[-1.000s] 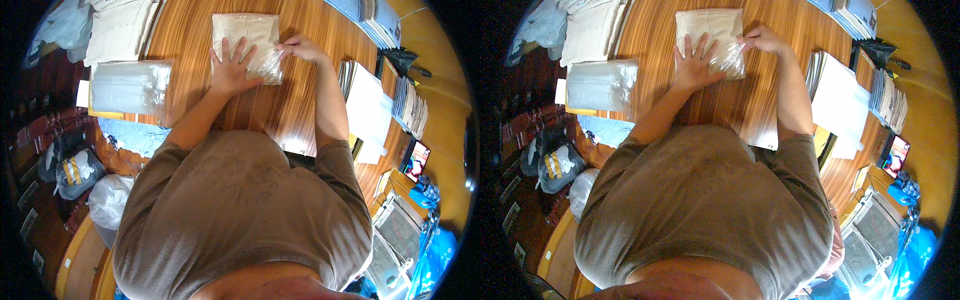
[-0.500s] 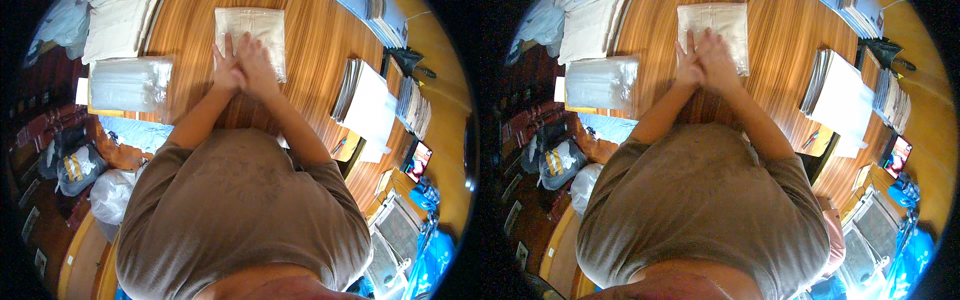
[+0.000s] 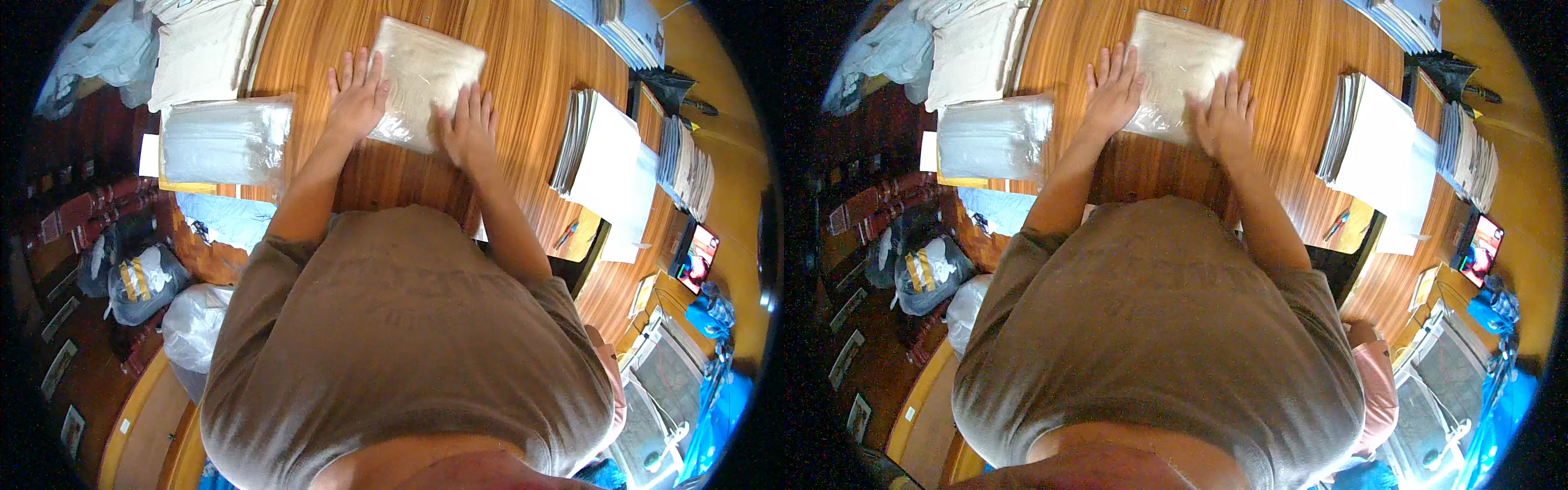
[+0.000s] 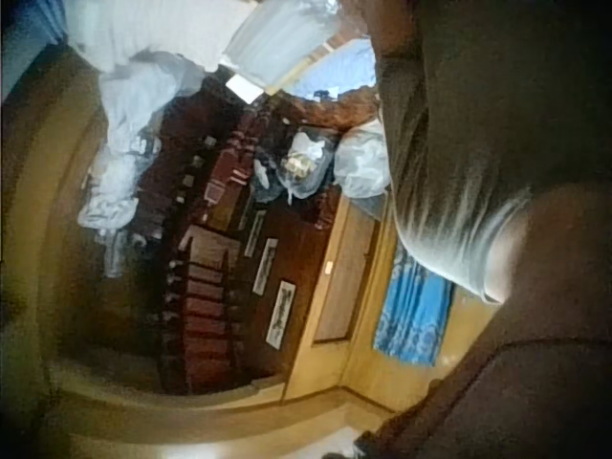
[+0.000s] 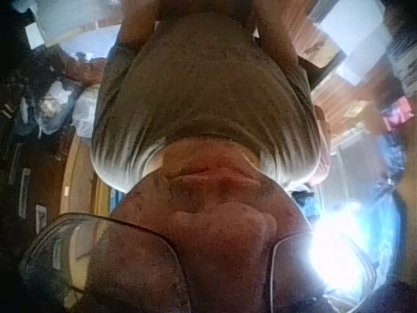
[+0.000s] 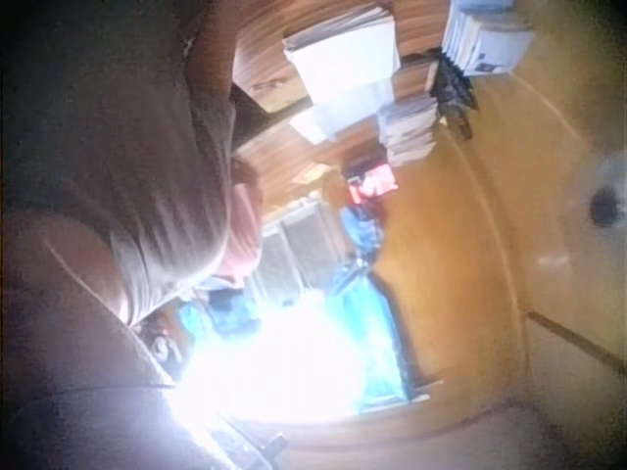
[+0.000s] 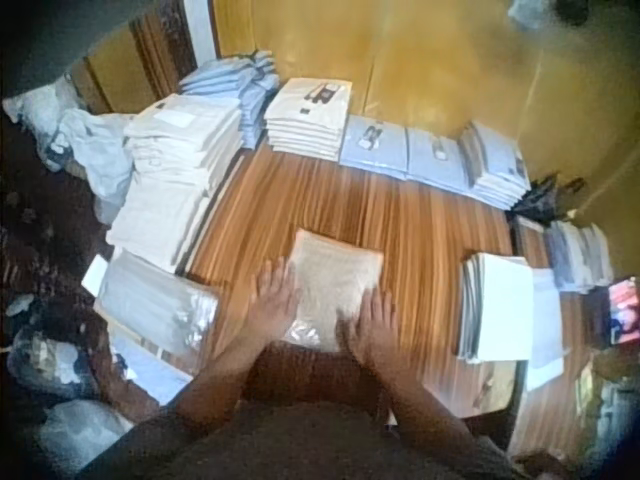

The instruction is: The person places folded shirts into clear plastic bags, seals the bags by hand, and stacks the packaged shirts on a table.

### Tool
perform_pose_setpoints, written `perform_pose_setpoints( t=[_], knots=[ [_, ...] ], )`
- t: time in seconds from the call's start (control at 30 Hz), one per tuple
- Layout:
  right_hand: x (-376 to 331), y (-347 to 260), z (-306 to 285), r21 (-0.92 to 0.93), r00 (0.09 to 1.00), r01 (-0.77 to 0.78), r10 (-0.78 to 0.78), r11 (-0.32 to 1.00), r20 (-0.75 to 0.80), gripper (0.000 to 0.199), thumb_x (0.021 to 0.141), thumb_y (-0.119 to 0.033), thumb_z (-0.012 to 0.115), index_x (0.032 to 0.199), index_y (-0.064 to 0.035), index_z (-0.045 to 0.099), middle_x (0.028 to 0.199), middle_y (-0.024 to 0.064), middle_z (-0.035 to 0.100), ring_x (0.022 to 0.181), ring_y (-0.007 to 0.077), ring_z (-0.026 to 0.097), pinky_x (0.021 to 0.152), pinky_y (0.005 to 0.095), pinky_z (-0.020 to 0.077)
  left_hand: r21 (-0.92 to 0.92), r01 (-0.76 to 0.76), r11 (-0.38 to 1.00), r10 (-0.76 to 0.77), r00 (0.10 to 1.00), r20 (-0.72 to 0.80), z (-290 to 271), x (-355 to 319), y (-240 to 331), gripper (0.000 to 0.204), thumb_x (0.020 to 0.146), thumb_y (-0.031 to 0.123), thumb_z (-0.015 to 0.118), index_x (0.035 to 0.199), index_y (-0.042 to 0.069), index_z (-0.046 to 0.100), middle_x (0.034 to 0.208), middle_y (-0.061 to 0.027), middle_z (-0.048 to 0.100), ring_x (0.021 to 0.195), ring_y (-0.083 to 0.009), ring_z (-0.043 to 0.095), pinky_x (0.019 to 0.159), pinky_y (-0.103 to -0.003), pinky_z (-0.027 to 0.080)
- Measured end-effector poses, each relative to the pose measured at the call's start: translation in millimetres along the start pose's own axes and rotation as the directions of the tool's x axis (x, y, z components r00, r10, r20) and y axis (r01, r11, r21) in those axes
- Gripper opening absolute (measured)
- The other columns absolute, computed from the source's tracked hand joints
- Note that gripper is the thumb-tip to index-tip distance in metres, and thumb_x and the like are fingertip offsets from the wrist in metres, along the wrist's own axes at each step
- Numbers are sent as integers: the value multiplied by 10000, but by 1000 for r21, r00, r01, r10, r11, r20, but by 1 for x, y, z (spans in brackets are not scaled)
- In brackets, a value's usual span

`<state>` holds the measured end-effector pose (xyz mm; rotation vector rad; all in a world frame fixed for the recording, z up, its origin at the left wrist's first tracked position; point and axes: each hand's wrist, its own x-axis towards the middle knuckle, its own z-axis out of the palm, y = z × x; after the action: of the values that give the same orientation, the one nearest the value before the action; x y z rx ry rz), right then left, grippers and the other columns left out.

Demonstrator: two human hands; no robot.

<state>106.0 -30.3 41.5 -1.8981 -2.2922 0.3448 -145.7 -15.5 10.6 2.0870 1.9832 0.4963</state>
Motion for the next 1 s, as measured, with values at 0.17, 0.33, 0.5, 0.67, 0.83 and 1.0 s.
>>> perform_pose_setpoints(
  t=[0.17,0.33,0.5,0.67,0.83,1.0],
  knots=[
    [-56,-5,-52,-151,986,151,-160,977,-50,656,1018,-461,597,1480,-6,500,1579,223,443,1508,479,355,1237,605,284,152,-86,985,104,988,-112,-30,21,21,669,1077,401,461,1651,87,322,1715,-176,294,1590,-418,215,1266,-670,115],
    [-43,12,-21,69,981,176,-170,982,-90,557,1018,-388,620,1450,-45,550,1552,206,484,1493,437,393,1223,578,330,145,-117,982,119,993,-6,7,-24,78,658,1060,430,468,1619,89,395,1696,-167,324,1583,-445,219,1253,-698,119],
    [21,-4,-40,-39,961,195,-199,980,-193,624,1051,-478,532,1543,-95,509,1671,105,393,1563,382,306,1262,567,264,150,-165,975,147,982,122,-15,-4,105,657,1040,386,450,1638,119,388,1728,-156,271,1595,-500,132,1182,-808,42],
    [38,7,-7,-6,965,236,-235,972,-120,682,1068,-545,413,1615,-137,436,1732,55,309,1621,354,183,1296,592,111,165,-133,977,143,988,-52,20,-1,107,627,1027,356,450,1619,149,438,1708,-159,314,1564,-551,169,1142,-849,70],
    [43,11,-1,-10,975,220,-220,976,-39,707,1058,-565,403,1609,-123,443,1725,57,325,1619,344,200,1299,587,78,177,-110,978,109,994,14,24,2,105,626,1018,374,432,1618,196,435,1726,-132,285,1575,-521,165,1140,-845,41],
    [42,9,-6,43,977,211,-210,977,-19,693,1051,-547,426,1588,-111,469,1716,67,341,1611,351,219,1294,602,95,129,-63,990,52,995,83,20,3,108,621,1026,387,411,1617,198,436,1722,-131,292,1579,-506,172,1155,-831,14]
  ],
)
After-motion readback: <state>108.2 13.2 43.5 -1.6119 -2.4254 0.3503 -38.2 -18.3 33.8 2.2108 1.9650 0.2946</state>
